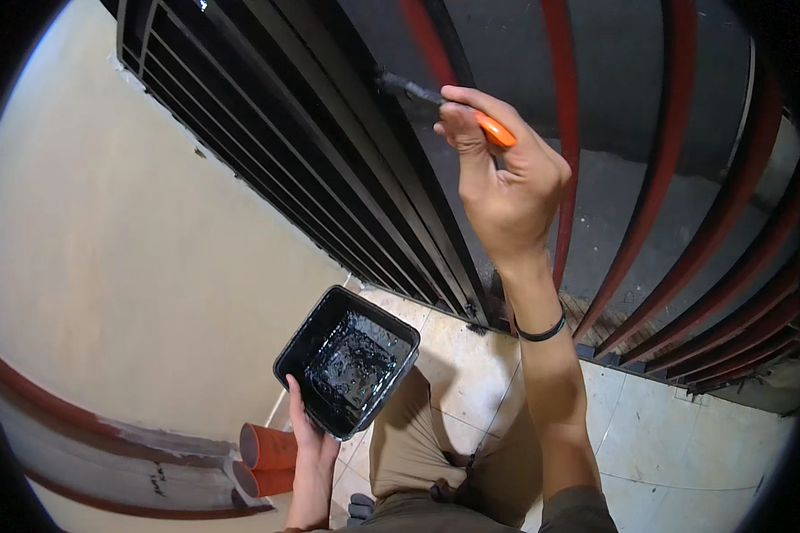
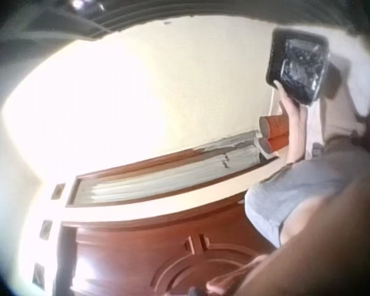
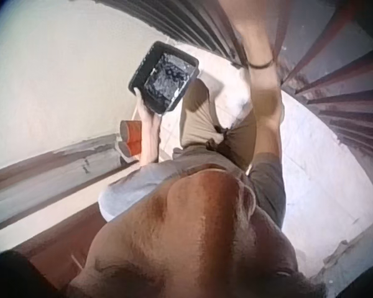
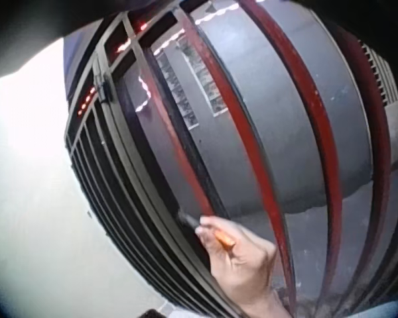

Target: The person paints a metal gate with black paint using a brush, dipping the brush into a black container of paint between strokes.

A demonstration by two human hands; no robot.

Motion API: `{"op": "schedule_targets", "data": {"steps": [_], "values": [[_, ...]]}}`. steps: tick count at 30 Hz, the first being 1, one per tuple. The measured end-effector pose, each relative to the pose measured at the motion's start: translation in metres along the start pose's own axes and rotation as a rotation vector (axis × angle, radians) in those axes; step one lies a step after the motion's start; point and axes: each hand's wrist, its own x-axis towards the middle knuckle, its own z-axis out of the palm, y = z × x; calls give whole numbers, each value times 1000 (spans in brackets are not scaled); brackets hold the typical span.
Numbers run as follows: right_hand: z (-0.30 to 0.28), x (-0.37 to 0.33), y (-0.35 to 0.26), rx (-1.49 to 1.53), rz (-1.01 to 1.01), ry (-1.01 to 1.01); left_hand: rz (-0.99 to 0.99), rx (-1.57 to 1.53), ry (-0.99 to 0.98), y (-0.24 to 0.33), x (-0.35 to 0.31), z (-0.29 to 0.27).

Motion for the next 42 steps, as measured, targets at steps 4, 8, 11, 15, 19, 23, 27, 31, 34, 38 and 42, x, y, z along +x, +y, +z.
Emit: {"op": "schedule_targets", "data": {"steps": [4, 8, 11, 15, 19, 23, 27, 31, 34, 38, 42], "values": [[-21, -53, 12, -133, 165, -89, 19, -29, 11, -1, -4, 3], [-24, -48, 1, -85, 345, -38, 8, 8, 7, 2, -8, 7], [-5, -24, 3, -11, 182, -24, -2, -12, -10, -2, -2, 15], [-25, -37, -3, -92, 264, -107, -9, -20, -25, -9, -4, 26], [-17, -29, -1, 62, 230, -35, -40, -36, -37, -12, -7, 26], [-32, -54, 2, -85, 215, -191, -32, -53, -20, -16, -9, 25], [-41, -50, -4, -143, 225, -223, -29, -71, -30, -14, -8, 22], [-6, -2, -2, 19, 97, -87, -48, -67, -30, -15, -6, 28], [-5, -13, 5, 112, 125, -32, -76, -98, -58, -18, -2, 25], [-43, -80, 11, -152, 268, -182, -85, -104, -63, -18, -2, 16], [-68, -94, -13, -88, 525, -113, -105, -142, -66, -20, 5, 12]]}}
